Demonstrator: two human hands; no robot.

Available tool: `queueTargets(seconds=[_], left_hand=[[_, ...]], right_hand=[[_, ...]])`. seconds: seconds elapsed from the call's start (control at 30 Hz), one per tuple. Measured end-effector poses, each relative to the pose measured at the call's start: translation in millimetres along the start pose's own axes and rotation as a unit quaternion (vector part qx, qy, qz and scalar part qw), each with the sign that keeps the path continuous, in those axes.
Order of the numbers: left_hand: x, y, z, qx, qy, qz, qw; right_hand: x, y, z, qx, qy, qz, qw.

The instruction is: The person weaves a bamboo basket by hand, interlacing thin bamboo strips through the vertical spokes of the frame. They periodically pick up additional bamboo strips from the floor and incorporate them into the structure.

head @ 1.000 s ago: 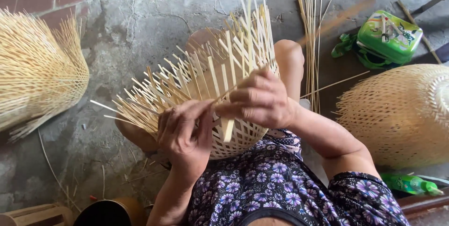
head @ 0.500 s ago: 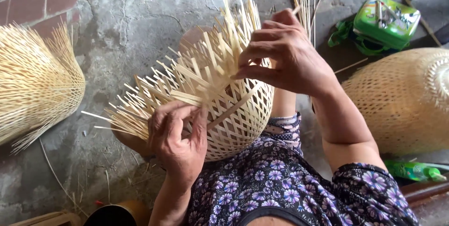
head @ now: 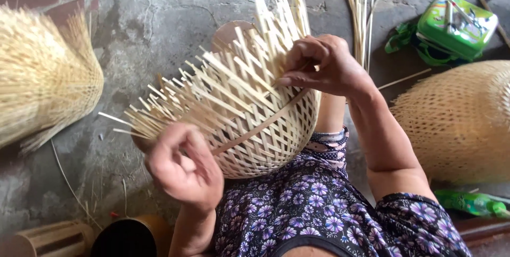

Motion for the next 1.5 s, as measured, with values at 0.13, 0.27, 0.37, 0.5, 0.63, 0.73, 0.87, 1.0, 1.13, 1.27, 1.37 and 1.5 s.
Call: queueTargets(seconds=[0.13, 0.27, 0.37, 0.5, 0.63, 0.73, 0.87, 1.0, 1.13, 1.27, 1.37, 1.5], left_hand=[[-18, 16, 14, -0.021, 0.046, -0.030, 0.998], [-41, -2, 3, -0.095, 0.024, -0.039, 0.994], [-47, -12, -17, -0.021, -0.265, 0.036, 0.963], [-41, -8, 0, -0.005, -0.287, 0.065, 0.956], [-60, -13, -5, -0.036, -0.270, 0.035, 0.962], [-59, -12, 2, -0.027, -0.311, 0.092, 0.946], [-55, -9, 23, -0.020, -0.267, 0.099, 0.958], [-44, -13, 29, 0.014, -0.232, 0.122, 0.965], [-31, 3, 73, -0.035, -0.031, 0.108, 0.993], [-38, 10, 70, -0.087, 0.200, 0.058, 0.974], [-45, -4, 37, 0.049, -0.030, 0.032, 0.998], [-46, -22, -10, 0.083, -0.283, 0.044, 0.954]], right_hand=[[-1, 6, -5, 0.052, -0.047, 0.012, 0.997], [0, 9, -5, 0.049, -0.006, 0.008, 0.999], [1, 19, -13, 0.123, -0.106, -0.014, 0.987], [1, 20, -13, 0.155, -0.204, -0.033, 0.966], [1, 19, -9, 0.159, -0.223, -0.044, 0.961], [1, 20, -6, 0.153, -0.257, -0.042, 0.953], [0, 20, -11, 0.158, -0.241, -0.053, 0.956], [-1, 24, -14, 0.152, -0.244, -0.053, 0.956], [0, 23, -11, 0.147, -0.257, -0.066, 0.953], [-1, 23, -11, 0.145, -0.259, -0.068, 0.953], [-3, 26, -8, 0.146, -0.249, -0.066, 0.955], [-5, 37, -15, 0.171, -0.227, -0.077, 0.956]])
Point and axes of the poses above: each hand's wrist, its own y-axis away from the middle knuckle, its own x-axis out of the palm, z = x × y, the point moved 2 cm from there along -y, towards the middle knuckle, and after that the axes turned 15 degrees about -y, right-handed, at the moved point
